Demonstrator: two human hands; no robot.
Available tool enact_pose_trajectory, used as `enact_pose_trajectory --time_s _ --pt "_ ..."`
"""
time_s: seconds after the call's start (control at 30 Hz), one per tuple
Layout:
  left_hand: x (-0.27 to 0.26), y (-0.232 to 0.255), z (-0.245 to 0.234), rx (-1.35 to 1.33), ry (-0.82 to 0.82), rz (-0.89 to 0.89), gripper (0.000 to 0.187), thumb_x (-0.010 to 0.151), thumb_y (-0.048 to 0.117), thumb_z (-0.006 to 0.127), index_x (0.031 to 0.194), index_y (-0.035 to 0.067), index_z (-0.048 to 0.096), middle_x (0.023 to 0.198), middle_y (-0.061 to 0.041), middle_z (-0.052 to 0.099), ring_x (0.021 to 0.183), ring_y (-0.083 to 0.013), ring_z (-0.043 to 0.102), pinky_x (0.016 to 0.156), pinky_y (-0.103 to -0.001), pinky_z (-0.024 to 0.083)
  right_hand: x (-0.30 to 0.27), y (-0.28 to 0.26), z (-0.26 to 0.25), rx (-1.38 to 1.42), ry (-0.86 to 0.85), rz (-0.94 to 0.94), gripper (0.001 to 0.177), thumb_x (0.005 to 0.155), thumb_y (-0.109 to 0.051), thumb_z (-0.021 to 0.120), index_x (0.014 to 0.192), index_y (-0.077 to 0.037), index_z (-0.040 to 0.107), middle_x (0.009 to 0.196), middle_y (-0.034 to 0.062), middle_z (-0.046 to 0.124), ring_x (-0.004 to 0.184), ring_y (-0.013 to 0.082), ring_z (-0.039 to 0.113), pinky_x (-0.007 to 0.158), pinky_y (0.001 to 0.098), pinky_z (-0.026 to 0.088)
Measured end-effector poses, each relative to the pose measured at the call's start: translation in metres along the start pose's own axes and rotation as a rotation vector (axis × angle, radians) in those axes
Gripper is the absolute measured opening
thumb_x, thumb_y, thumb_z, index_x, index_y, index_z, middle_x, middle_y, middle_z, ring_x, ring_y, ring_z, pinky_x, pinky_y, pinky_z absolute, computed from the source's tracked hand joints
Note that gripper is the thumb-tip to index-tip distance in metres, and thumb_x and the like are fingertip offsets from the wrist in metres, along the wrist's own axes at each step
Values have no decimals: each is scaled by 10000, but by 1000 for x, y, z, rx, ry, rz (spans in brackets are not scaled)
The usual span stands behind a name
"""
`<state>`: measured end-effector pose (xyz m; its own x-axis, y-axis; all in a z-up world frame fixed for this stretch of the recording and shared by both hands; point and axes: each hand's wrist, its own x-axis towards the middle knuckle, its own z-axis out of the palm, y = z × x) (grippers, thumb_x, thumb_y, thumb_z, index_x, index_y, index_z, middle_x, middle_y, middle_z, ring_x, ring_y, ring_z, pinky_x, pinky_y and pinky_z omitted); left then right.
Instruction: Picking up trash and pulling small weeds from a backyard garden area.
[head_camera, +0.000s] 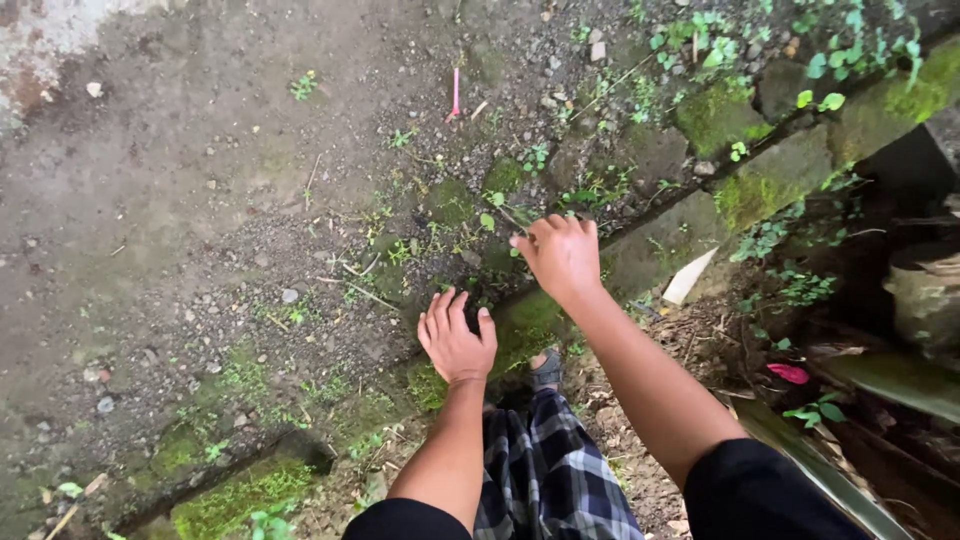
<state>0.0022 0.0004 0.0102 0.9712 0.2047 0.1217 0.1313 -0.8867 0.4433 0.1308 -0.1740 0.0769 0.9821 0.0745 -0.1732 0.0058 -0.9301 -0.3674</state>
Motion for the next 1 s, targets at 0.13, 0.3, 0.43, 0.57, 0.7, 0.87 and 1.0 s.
enact_pose_trajectory --time_s 0.13,0.3,0.43,0.57,0.7,0.87,1.0 --pt "1 0 1 -1 -7 8 399 918 376 619 1232 133 653 1387 -48 612 1369 -285 515 1181 -526 298 -25 12 -1 11 207 -103 261 847 -279 765 1043 -111 729 954 106 682 984 345 631 910 499 441" --pt "3 1 2 -1 22 36 402 925 409 637 1223 139 657 1383 -43 613 1364 -286 514 1176 -525 302 -62 34 -3 203 268 49 334 862 -173 764 1182 -100 702 1136 113 673 1114 339 603 945 477 448" --pt "-2 -2 4 2 -8 58 429 920 413 635 1242 130 658 1395 -61 610 1378 -293 508 1177 -530 289 -103 68 -12 263 330 143 331 851 -143 769 1169 -85 699 1164 120 690 1102 356 610 933 486 472" --pt "-6 -5 8 10 4 44 421 950 425 631 1255 136 654 1405 -60 604 1403 -278 496 1207 -527 270 -160 112 -26 428 403 285 268 918 -124 744 1171 -51 691 1159 136 716 1102 308 667 956 421 524" --pt "-2 -12 3 -63 17 33 452 977 458 616 1288 131 654 1413 -53 606 1413 -273 484 1224 -559 234 -218 147 -43 644 423 585 312 945 -124 695 1243 -33 677 1151 128 728 1044 202 687 915 341 528" --pt "1 -16 -18 -230 54 26 440 962 351 683 1302 75 650 1447 -154 567 1405 -389 406 1137 -570 208 -272 160 -61 692 480 610 339 959 -158 704 1268 -23 668 1071 84 728 955 149 680 847 287 543" --pt "-17 -18 -62 -696 -12 -146 287 1009 221 652 1243 55 666 1251 -87 687 1154 -217 663 1017 -352 516 -297 162 -51 889 447 779 319 1005 -165 708 1288 -18 692 960 86 677 793 161 553 684 308 445"
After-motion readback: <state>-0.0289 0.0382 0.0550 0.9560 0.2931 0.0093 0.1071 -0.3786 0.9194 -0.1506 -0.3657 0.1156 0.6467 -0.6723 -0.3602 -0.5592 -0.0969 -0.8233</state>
